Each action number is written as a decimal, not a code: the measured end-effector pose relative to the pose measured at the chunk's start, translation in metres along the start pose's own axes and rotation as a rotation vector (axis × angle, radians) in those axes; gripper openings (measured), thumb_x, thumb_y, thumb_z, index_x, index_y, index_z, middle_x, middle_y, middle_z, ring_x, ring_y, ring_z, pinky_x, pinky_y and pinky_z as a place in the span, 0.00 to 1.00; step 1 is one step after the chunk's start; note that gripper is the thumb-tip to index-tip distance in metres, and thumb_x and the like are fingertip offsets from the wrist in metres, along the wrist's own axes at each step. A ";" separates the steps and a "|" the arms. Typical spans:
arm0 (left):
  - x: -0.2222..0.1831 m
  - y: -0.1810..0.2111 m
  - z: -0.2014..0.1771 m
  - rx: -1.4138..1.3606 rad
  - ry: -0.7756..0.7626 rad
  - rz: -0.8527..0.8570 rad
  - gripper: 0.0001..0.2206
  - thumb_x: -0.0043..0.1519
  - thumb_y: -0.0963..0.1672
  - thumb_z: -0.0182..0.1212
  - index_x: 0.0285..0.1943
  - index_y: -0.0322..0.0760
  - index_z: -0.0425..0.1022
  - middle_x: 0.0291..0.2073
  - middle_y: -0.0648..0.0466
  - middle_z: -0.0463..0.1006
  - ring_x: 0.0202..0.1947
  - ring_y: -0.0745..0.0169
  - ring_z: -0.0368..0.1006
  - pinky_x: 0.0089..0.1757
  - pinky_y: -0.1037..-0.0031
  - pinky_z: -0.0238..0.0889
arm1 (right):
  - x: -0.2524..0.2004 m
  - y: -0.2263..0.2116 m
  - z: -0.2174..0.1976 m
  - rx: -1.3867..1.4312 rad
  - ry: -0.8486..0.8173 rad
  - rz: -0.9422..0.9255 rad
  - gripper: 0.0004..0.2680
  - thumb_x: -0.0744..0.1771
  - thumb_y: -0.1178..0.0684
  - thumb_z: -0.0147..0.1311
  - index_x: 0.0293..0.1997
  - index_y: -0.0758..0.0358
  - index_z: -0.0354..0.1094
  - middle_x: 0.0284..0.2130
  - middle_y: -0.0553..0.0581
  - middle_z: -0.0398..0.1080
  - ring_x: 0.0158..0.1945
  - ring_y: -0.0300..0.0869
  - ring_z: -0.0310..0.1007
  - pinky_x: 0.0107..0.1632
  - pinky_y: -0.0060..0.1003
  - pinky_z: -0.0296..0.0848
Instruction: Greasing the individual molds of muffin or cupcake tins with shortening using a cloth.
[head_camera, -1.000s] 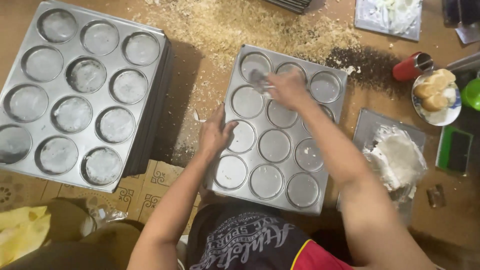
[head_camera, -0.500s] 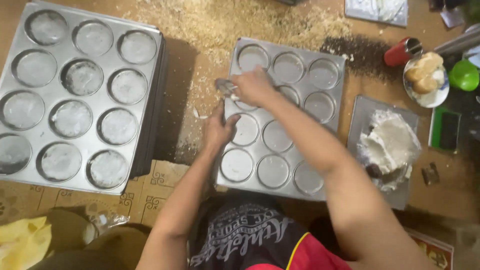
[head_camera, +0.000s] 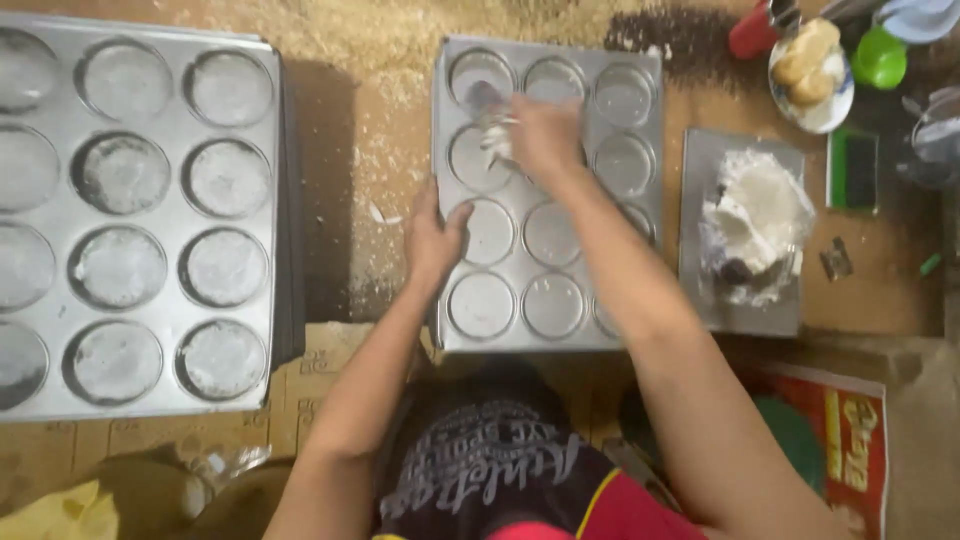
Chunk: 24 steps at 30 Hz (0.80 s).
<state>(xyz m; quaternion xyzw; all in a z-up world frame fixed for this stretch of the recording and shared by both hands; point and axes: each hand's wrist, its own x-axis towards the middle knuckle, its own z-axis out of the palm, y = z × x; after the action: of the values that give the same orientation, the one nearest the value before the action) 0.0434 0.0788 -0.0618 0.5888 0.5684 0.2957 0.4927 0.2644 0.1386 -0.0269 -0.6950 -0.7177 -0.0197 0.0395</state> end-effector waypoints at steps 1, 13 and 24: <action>0.007 0.002 -0.001 -0.016 0.013 0.021 0.32 0.64 0.50 0.64 0.75 0.32 0.61 0.70 0.36 0.64 0.71 0.35 0.58 0.67 0.51 0.50 | 0.007 0.023 -0.020 0.063 0.068 0.054 0.05 0.66 0.53 0.58 0.42 0.59 0.69 0.30 0.61 0.75 0.41 0.60 0.78 0.50 0.60 0.60; 0.031 -0.035 0.011 -0.018 0.028 0.013 0.31 0.58 0.42 0.65 0.75 0.45 0.64 0.73 0.44 0.60 0.73 0.42 0.54 0.69 0.57 0.47 | -0.042 -0.060 0.013 0.229 0.168 -0.297 0.06 0.62 0.51 0.59 0.37 0.51 0.66 0.22 0.53 0.74 0.32 0.48 0.79 0.46 0.46 0.64; 0.012 0.020 -0.003 -0.010 0.007 -0.091 0.38 0.56 0.48 0.74 0.77 0.47 0.60 0.72 0.48 0.63 0.73 0.50 0.55 0.69 0.60 0.48 | -0.085 0.027 -0.012 0.448 -0.205 0.186 0.09 0.65 0.53 0.60 0.48 0.58 0.70 0.31 0.60 0.75 0.39 0.57 0.76 0.51 0.58 0.62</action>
<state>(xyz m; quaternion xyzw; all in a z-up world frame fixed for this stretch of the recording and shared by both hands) 0.0504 0.0935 -0.0450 0.5587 0.5948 0.2782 0.5066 0.2940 0.0537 -0.0233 -0.7304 -0.6373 0.2139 0.1211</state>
